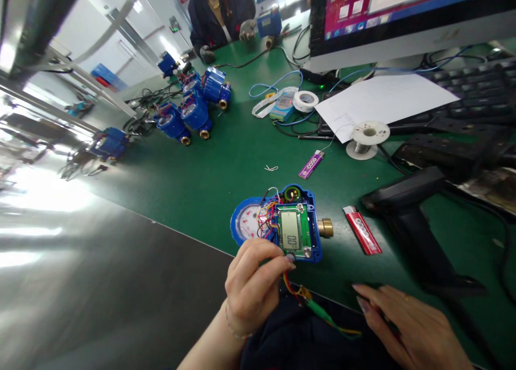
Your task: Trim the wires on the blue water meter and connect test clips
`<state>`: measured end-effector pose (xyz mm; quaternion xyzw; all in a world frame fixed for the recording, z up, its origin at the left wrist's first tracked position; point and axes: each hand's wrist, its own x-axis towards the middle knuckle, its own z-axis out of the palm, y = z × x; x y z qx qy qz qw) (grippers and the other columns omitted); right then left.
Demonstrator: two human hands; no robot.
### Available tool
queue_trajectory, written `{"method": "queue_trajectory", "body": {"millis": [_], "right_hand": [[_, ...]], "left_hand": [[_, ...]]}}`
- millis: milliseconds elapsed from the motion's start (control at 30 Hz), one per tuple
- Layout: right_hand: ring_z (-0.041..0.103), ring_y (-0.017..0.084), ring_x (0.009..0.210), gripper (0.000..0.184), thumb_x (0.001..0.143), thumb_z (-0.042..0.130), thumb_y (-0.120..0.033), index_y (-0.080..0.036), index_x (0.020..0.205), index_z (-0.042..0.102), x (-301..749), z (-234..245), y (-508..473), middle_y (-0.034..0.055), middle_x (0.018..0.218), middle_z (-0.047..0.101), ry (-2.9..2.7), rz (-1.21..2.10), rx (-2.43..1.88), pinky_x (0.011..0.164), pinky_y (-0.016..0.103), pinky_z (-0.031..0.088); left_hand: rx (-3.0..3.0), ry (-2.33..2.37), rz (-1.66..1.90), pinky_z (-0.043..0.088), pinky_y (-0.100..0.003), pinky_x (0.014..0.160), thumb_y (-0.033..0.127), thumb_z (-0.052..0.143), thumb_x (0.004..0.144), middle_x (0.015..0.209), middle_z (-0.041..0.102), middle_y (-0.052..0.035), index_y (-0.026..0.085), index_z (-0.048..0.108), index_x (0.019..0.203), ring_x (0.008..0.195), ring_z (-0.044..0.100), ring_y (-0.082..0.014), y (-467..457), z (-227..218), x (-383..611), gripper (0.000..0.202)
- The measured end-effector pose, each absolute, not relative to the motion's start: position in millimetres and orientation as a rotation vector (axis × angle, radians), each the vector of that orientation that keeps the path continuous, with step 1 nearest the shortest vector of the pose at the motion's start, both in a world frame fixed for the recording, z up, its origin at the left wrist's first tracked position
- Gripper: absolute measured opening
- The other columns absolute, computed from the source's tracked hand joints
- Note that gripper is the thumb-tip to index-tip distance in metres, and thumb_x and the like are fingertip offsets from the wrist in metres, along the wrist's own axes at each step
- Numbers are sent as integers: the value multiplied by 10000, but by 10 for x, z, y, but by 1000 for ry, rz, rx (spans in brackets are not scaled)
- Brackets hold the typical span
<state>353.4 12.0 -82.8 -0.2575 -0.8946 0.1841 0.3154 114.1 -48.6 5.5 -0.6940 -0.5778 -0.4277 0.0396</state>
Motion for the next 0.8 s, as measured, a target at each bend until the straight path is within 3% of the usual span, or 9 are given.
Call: {"method": "queue_trajectory", "body": {"millis": [600, 700, 800], "right_hand": [[656, 105, 663, 181, 912, 458, -153, -187, 951, 631, 3573, -583, 114, 1, 740, 683, -2272, 431, -660, 654, 191, 533], [656, 110, 661, 198, 870, 480, -124, -219, 962, 628, 3880, -354, 195, -12, 737, 686, -2275, 304, -722, 650, 199, 532], [643, 129, 661, 174, 869, 510, -162, -248, 966, 626, 4434, -154, 482, -11, 775, 683, -2093, -36, -1057, 667, 233, 519]], "left_hand": [[-1955, -1763, -1433, 488, -238, 572, -60, 594, 728, 758, 579, -16, 117, 624, 801, 683, 565, -109, -416, -47, 1180, 194], [-1949, -1788, -1407, 487, -242, 490, -10, 636, 710, 731, 613, -5, 197, 670, 799, 610, 592, -125, -454, -75, 1146, 228], [-1855, -1845, -1602, 517, -319, 488, 192, 716, 724, 754, 648, 9, 341, 683, 787, 636, 625, -196, -373, -178, 1120, 165]]}}
